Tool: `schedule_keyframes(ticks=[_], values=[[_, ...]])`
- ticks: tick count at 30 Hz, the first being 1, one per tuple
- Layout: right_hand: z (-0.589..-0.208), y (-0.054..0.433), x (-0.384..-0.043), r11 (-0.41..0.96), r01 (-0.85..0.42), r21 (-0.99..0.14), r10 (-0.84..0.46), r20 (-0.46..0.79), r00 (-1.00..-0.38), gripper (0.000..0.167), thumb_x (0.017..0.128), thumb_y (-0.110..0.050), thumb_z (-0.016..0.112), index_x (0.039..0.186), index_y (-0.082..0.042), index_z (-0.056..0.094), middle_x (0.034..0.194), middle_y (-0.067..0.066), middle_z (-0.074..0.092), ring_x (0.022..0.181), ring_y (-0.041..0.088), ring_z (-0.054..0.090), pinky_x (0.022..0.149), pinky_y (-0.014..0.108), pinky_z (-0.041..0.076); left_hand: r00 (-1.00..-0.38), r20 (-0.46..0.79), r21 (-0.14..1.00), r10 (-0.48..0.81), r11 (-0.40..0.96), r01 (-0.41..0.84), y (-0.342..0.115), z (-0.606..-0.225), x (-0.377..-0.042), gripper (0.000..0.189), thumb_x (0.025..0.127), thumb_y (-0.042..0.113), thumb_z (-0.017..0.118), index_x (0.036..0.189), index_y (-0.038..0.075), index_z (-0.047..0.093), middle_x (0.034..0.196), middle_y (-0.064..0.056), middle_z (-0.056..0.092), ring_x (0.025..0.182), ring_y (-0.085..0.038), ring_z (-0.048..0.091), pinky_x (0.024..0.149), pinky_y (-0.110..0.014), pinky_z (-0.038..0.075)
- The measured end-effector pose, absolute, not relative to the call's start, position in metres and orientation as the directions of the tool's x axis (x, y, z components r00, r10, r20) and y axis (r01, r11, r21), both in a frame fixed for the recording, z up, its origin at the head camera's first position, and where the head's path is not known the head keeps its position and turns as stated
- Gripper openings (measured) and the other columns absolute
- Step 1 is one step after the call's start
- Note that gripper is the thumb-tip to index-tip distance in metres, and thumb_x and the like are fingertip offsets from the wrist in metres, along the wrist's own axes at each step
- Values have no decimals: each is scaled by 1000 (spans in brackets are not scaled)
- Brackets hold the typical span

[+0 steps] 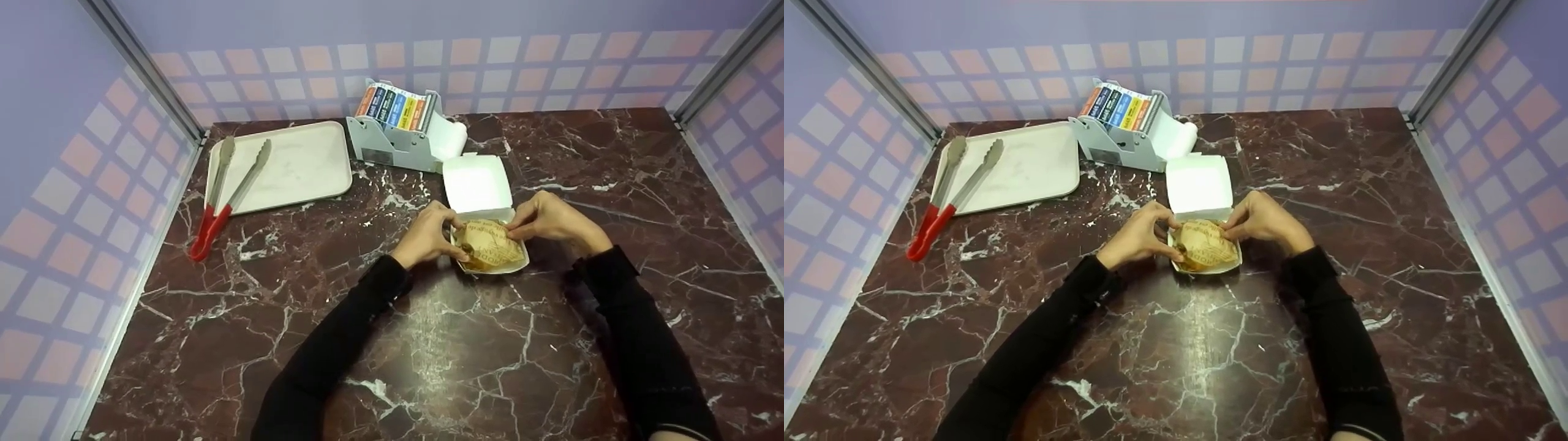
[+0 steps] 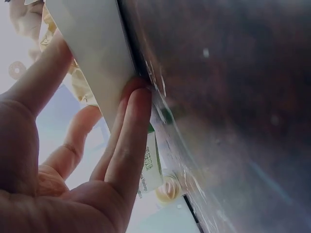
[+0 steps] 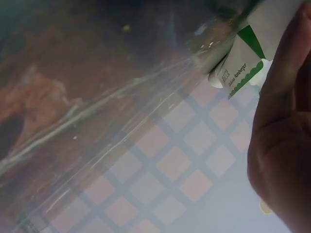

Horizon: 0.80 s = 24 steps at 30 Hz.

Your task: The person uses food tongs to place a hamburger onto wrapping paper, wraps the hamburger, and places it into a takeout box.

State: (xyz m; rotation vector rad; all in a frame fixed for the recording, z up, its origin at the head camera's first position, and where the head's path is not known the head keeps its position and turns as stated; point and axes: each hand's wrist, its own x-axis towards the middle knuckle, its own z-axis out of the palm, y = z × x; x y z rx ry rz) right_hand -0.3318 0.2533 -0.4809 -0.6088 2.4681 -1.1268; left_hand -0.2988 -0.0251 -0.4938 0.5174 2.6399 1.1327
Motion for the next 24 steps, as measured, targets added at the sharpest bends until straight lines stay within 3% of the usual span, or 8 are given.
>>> schedule_keyframes(ticks=[2,5,8,10,12,15,19,24], values=[[-484,254,-335,572,-241,-784,-505,-105,-857,19,77,-1,88,94,0,81,116,18,69,101,17,64,90,23,55,-913,-69,743,402,632,222,-26,-494,-300,53,61,27,100,103,8,73,122,-8,56,117,-25,54,111,-39,45],[-487,255,-339,589,-255,-767,-477,-75,-876,22,76,-8,91,95,-2,82,142,18,54,134,37,47,118,50,39,-908,-69,749,414,622,227,-28,-495,-302,54,62,26,99,106,7,75,126,-9,57,120,-27,55,114,-40,44],[-487,258,-340,627,-236,-743,-448,-96,-889,30,76,-13,92,102,-3,81,166,20,34,152,51,25,125,69,16,-898,-66,744,434,621,245,-28,-496,-302,57,64,25,99,112,6,75,131,-11,57,124,-28,55,117,-41,42],[-485,258,-339,643,-199,-740,-422,-125,-898,35,77,-15,92,108,-5,80,167,21,31,148,51,36,123,66,25,-894,-66,735,444,627,258,-28,-496,-302,59,65,25,98,115,6,74,134,-11,56,127,-28,54,118,-42,41],[-484,258,-338,660,-186,-728,-403,-134,-905,38,76,-16,92,111,-6,80,162,24,39,140,48,48,119,59,38,-891,-63,728,450,631,267,-27,-495,-302,60,65,25,98,117,6,74,136,-11,56,128,-29,54,119,-43,41],[-485,257,-337,637,-150,-756,-382,-140,-913,49,75,-10,92,120,-1,72,149,27,54,112,41,70,95,42,61,-888,-53,712,457,641,287,-27,-495,-301,60,65,27,98,117,6,75,138,-11,56,129,-29,54,119,-43,42],[-485,255,-337,561,-97,-822,-376,-149,-915,83,74,5,89,143,2,43,143,32,54,96,36,73,76,28,64,-891,-27,695,453,649,309,-27,-496,-301,65,64,30,99,118,5,72,135,-10,56,123,-27,57,115,-40,45],[-483,254,-337,549,-83,-832,-382,-161,-910,114,73,12,86,163,-5,17,145,33,50,95,34,73,75,25,63,-917,-29,769,398,595,233,-26,-496,-300,97,61,20,100,139,8,44,133,-9,57,98,-24,68,91,-32,58]])
